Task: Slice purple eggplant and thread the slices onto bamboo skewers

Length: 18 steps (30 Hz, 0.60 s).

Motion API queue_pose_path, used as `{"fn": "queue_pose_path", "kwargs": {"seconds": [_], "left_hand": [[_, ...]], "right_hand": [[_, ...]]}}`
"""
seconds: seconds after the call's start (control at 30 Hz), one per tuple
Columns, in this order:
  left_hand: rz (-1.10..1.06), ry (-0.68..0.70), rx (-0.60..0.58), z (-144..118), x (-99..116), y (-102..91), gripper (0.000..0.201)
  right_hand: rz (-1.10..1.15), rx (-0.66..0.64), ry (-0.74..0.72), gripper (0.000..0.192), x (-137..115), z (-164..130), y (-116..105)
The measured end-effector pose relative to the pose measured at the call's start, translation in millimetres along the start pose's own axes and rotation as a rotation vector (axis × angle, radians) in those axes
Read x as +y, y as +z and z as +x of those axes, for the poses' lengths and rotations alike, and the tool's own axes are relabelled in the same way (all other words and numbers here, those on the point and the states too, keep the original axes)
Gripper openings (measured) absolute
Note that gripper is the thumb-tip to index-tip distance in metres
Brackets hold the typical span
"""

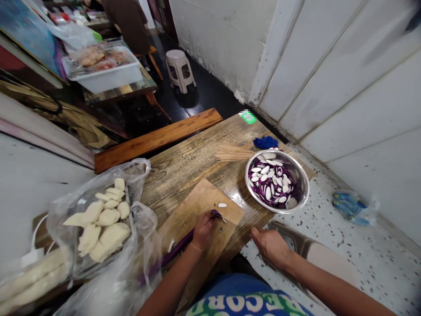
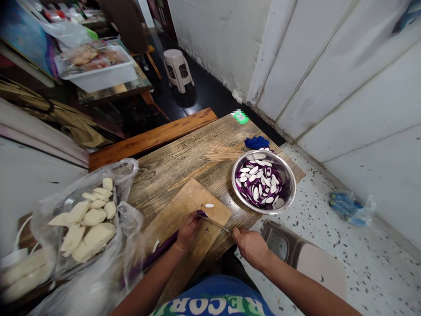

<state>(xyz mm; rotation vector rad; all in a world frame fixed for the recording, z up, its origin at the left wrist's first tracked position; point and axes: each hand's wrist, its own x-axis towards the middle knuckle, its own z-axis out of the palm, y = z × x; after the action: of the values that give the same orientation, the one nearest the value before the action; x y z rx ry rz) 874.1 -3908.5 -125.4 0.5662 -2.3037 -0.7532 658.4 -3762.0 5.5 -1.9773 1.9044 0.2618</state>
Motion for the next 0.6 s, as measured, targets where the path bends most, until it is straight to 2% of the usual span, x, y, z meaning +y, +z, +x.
{"fn": "queue_pose_path", "kwargs": {"seconds": [0.2,0.4,0.6], "left_hand": [[0.06,-0.031,-0.034,-4,1,0.6,0.03],[0.071,-0.071,0.053,-9,-2,6.4,0.026],[0.018,-0.139,0.049,-7,-6,10.5,0.029]], "right_hand": [[-0.056,-0.028,-0.053,0.013,6,7,-10],[-0.082,-0.081,-0.081,0.021,6,8,-11],[-0.045,-0.129,-0.101,0.02,13,12,-22]]}}
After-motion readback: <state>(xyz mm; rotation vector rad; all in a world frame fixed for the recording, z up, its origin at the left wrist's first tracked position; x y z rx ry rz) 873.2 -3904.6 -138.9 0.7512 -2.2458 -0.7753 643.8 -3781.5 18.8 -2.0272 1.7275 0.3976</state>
